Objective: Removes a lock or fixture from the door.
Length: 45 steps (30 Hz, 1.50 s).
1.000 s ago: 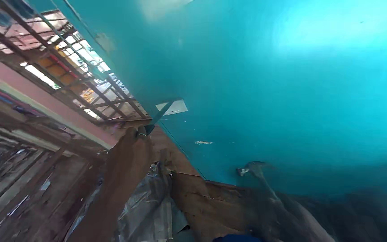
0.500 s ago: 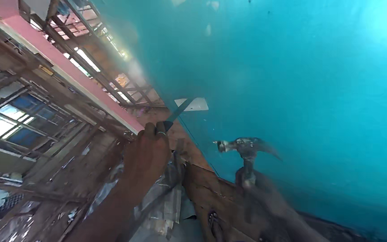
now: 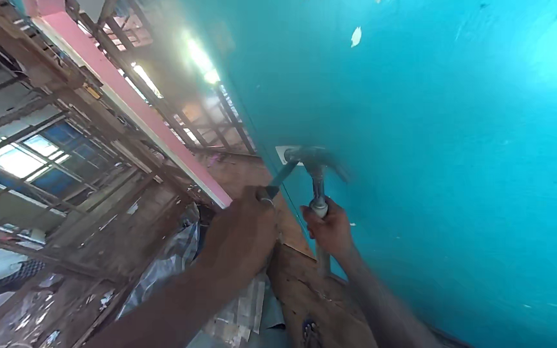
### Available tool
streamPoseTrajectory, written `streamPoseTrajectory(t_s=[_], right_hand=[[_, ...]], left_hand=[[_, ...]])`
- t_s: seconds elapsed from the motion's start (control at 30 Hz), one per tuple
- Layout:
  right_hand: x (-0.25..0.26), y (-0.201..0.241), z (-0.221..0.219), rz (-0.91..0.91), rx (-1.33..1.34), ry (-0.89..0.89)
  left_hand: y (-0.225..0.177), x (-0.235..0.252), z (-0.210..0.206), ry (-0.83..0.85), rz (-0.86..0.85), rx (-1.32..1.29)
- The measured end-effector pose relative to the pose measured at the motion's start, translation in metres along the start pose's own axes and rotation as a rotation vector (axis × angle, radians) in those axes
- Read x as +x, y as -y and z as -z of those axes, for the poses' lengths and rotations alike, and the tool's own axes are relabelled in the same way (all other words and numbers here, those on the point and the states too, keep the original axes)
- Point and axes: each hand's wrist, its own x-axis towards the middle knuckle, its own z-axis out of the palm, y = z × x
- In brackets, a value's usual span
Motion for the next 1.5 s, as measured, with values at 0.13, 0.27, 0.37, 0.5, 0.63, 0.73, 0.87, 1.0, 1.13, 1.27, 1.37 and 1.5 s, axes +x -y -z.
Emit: streamPoseTrajectory(t_s=[0.13, 0.27, 0.37, 0.5, 0.63, 0.73, 0.87, 1.0, 1.13, 1.27, 1.37, 1.5], right_hand=[[-0.005, 0.026, 0.001, 0.542, 0.198, -0.150], [-0.006, 0.026, 0.009, 0.622, 0.227, -0.276], [0.004, -0.010, -0.002, 0.240, 0.061, -0.206], [0.011, 0.007, 0.010, 0.049, 0.096, -0.107], [-0.003, 0.012, 0.009, 0.298, 0.161, -0.259], [0.007, -0.003, 0.003, 0.060, -0.054, -0.136], [0.004, 0.006, 0.013, 0.081, 0.036, -0.141], [0.002, -0.008, -0.002, 0.223, 0.142, -0.262], [0.009, -0.015, 0.004, -0.034, -0.029, -0.090], [-0.008, -0.009, 0.008, 0.106, 0.103, -0.191], [-0.005, -0.020, -0.013, 0.208, 0.158, -0.284], [0.011, -0.028, -0.019, 0.038, 0.033, -0.164]], left_hand=[[0.015, 0.003, -0.008, -0.138, -0.016, 0.008], [0.016, 0.004, 0.004, -0.093, -0.070, 0.017], [0.021, 0.006, 0.009, -0.066, -0.080, 0.015], [0.031, 0.011, 0.002, -0.077, -0.067, 0.057], [0.020, 0.007, 0.006, -0.165, -0.089, 0.119], [0.012, 0.005, 0.015, -0.026, -0.034, 0.119], [0.014, 0.008, 0.017, 0.027, -0.035, 0.160], [0.012, 0.006, 0.009, -0.124, -0.084, 0.221], [0.016, 0.010, 0.003, -0.065, -0.109, 0.304], [0.019, 0.013, 0.004, -0.214, -0.145, 0.389], [0.020, 0.016, 0.007, -0.243, -0.143, 0.380], [0.020, 0.016, 0.009, -0.008, -0.104, 0.286]])
